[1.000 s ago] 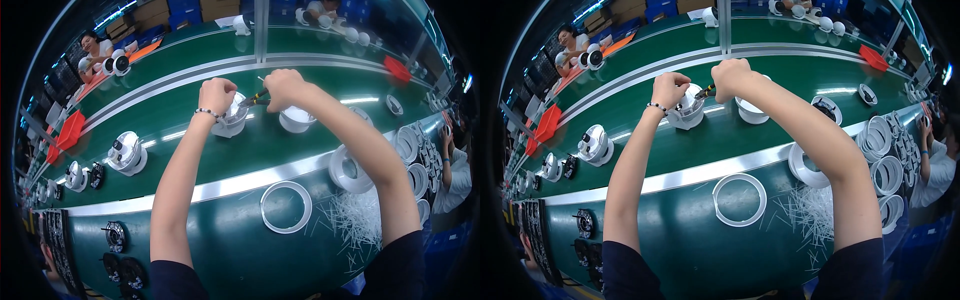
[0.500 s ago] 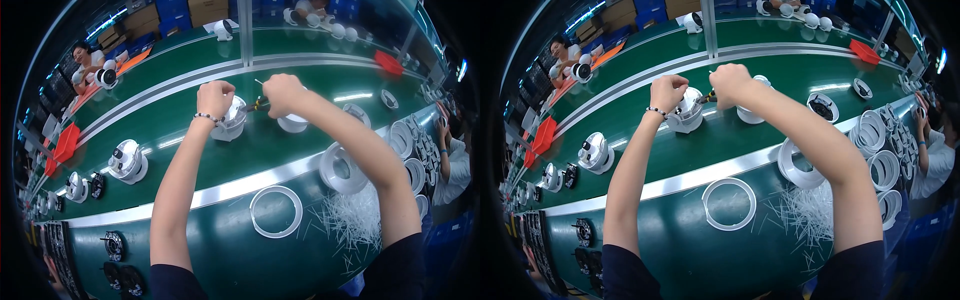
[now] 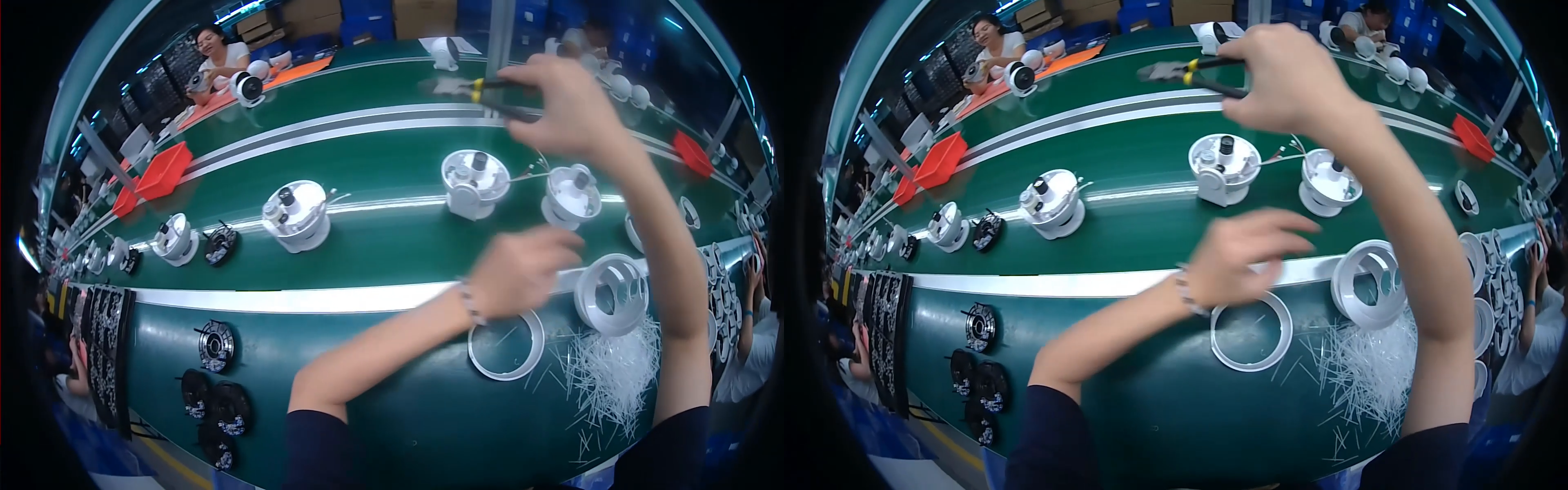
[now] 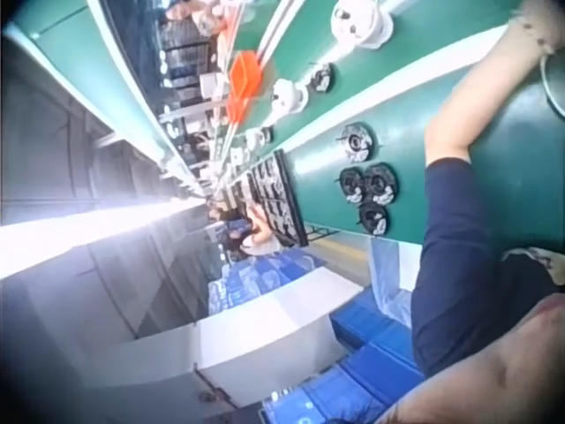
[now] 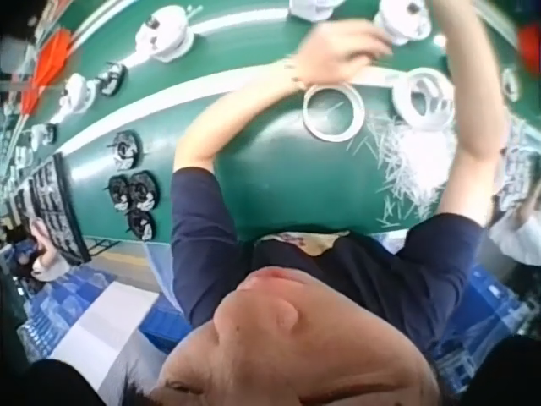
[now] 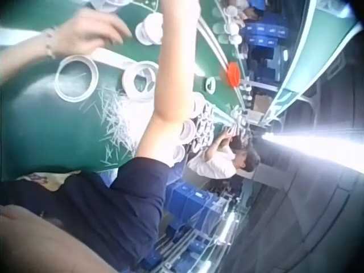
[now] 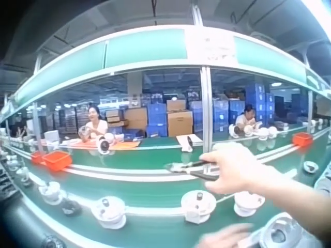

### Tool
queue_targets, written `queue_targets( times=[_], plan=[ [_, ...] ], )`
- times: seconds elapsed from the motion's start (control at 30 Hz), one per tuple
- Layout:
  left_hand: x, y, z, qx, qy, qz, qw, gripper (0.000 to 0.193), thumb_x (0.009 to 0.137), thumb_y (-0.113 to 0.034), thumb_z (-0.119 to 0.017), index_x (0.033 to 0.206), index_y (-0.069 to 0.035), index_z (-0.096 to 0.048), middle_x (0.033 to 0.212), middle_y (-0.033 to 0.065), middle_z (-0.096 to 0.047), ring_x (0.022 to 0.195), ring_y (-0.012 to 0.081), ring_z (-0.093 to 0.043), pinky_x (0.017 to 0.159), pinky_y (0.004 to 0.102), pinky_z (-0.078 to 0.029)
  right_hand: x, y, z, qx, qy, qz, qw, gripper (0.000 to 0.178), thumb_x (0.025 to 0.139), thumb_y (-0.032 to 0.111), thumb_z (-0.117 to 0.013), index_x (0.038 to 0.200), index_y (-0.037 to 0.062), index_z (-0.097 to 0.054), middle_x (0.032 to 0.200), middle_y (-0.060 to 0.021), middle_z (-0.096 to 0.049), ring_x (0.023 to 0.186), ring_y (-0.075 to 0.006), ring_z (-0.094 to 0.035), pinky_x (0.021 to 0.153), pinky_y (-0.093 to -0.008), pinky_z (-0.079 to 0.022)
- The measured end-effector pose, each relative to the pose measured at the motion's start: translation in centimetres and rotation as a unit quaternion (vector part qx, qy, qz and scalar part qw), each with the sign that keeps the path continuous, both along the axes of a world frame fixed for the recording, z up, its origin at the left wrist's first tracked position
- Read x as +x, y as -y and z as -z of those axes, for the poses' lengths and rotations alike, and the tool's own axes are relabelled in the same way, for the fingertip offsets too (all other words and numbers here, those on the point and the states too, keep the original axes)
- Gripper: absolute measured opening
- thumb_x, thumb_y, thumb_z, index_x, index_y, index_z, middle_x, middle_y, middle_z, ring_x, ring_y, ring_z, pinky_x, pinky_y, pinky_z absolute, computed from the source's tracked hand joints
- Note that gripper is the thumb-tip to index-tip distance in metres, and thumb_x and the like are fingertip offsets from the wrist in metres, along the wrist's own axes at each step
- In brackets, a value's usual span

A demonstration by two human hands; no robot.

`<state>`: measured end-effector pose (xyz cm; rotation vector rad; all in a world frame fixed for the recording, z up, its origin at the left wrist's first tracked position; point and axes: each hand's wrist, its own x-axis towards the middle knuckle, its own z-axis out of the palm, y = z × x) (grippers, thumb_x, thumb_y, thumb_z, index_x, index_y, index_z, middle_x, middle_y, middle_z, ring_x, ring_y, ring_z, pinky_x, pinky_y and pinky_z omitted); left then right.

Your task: Assemble small electronic motor components on a production line.

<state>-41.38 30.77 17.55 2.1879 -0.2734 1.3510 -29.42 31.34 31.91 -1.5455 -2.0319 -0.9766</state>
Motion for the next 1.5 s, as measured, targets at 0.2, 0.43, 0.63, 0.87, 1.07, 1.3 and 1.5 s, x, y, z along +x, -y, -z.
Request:
queue_targets(
  times=[0.2, 0.43, 0.63, 0.87, 1.07, 1.3, 1.5],
  plan=[
    [-13.1, -16.3, -2.3, 0.051, -0.022, -0.456, 0.888, 0.020, 0.067, 0.005, -0.052, 0.084, -0.003, -0.061, 0.086, 0.0135, -0.062, 0.083, 0.0285, -0.059, 0.073, 0.0334, -0.046, -6.5, -3.1, 3.2, -0.236, -0.103, 0.054, 0.965, 0.042, 0.057, 0.027, -0.065, 0.093, 0.0049, -0.064, 0.078, -0.0161, -0.059, 0.078, -0.0295, -0.058, 0.072, -0.0372, -0.046],
    [-13.2, -22.8, -0.2, -0.064, -0.513, -0.455, 0.725, 0.029, 0.071, -0.034, -0.063, 0.087, -0.011, -0.066, 0.099, 0.0145, -0.061, 0.101, 0.0292, -0.053, 0.100, 0.0520, -0.022, -12.0, -4.9, 8.7, -0.323, -0.047, 0.069, 0.943, 0.035, 0.056, 0.025, -0.066, 0.083, 0.0030, -0.064, 0.081, -0.0159, -0.058, 0.081, -0.0304, -0.058, 0.071, -0.0389, -0.048],
    [-12.9, -25.5, 1.4, -0.100, -0.510, -0.395, 0.757, 0.023, 0.064, -0.021, -0.069, 0.081, -0.005, -0.067, 0.093, 0.0174, -0.062, 0.088, 0.0305, -0.059, 0.087, 0.0461, -0.041, -15.6, -6.0, 11.4, -0.322, -0.005, 0.051, 0.945, 0.031, 0.057, 0.025, -0.068, 0.078, 0.0038, -0.064, 0.081, -0.0141, -0.055, 0.079, -0.0285, -0.057, 0.067, -0.0363, -0.048],
    [-16.2, -22.9, 0.9, -0.116, -0.363, -0.352, 0.855, 0.018, 0.065, -0.016, -0.070, 0.071, 0.001, -0.066, 0.076, 0.0121, -0.065, 0.066, 0.0196, -0.061, 0.065, 0.0289, -0.048, -14.3, -8.4, 12.6, -0.265, -0.008, 0.157, 0.951, 0.029, 0.058, 0.024, -0.068, 0.078, 0.0048, -0.064, 0.083, -0.0129, -0.055, 0.078, -0.0267, -0.055, 0.065, -0.0354, -0.047],
    [-16.7, -22.6, 1.2, -0.145, -0.375, -0.317, 0.859, 0.016, 0.067, -0.014, -0.069, 0.068, 0.002, -0.065, 0.078, 0.0111, -0.065, 0.066, 0.0171, -0.060, 0.062, 0.0279, -0.048, -14.9, -8.3, 12.4, -0.249, 0.029, 0.176, 0.952, 0.028, 0.058, 0.024, -0.069, 0.078, 0.0048, -0.064, 0.084, -0.0117, -0.054, 0.079, -0.0250, -0.055, 0.065, -0.0325, -0.045],
    [-17.1, -22.8, 1.1, -0.131, -0.350, -0.299, 0.878, 0.019, 0.066, -0.017, -0.070, 0.068, 0.001, -0.065, 0.064, 0.0124, -0.062, 0.058, 0.0197, -0.059, 0.058, 0.0290, -0.047, -15.1, -7.6, 10.9, -0.292, 0.018, 0.208, 0.933, 0.031, 0.060, 0.027, -0.069, 0.080, 0.0042, -0.064, 0.085, -0.0122, -0.054, 0.080, -0.0256, -0.055, 0.066, -0.0338, -0.045],
    [-16.8, -22.7, 0.9, -0.122, -0.363, -0.293, 0.876, 0.019, 0.066, -0.017, -0.071, 0.068, 0.001, -0.065, 0.065, 0.0125, -0.062, 0.059, 0.0204, -0.059, 0.059, 0.0297, -0.047, -15.5, -7.8, 11.0, -0.292, 0.027, 0.212, 0.932, 0.032, 0.061, 0.029, -0.068, 0.080, 0.0039, -0.064, 0.085, -0.0126, -0.054, 0.080, -0.0257, -0.055, 0.068, -0.0346, -0.044]
  ],
)
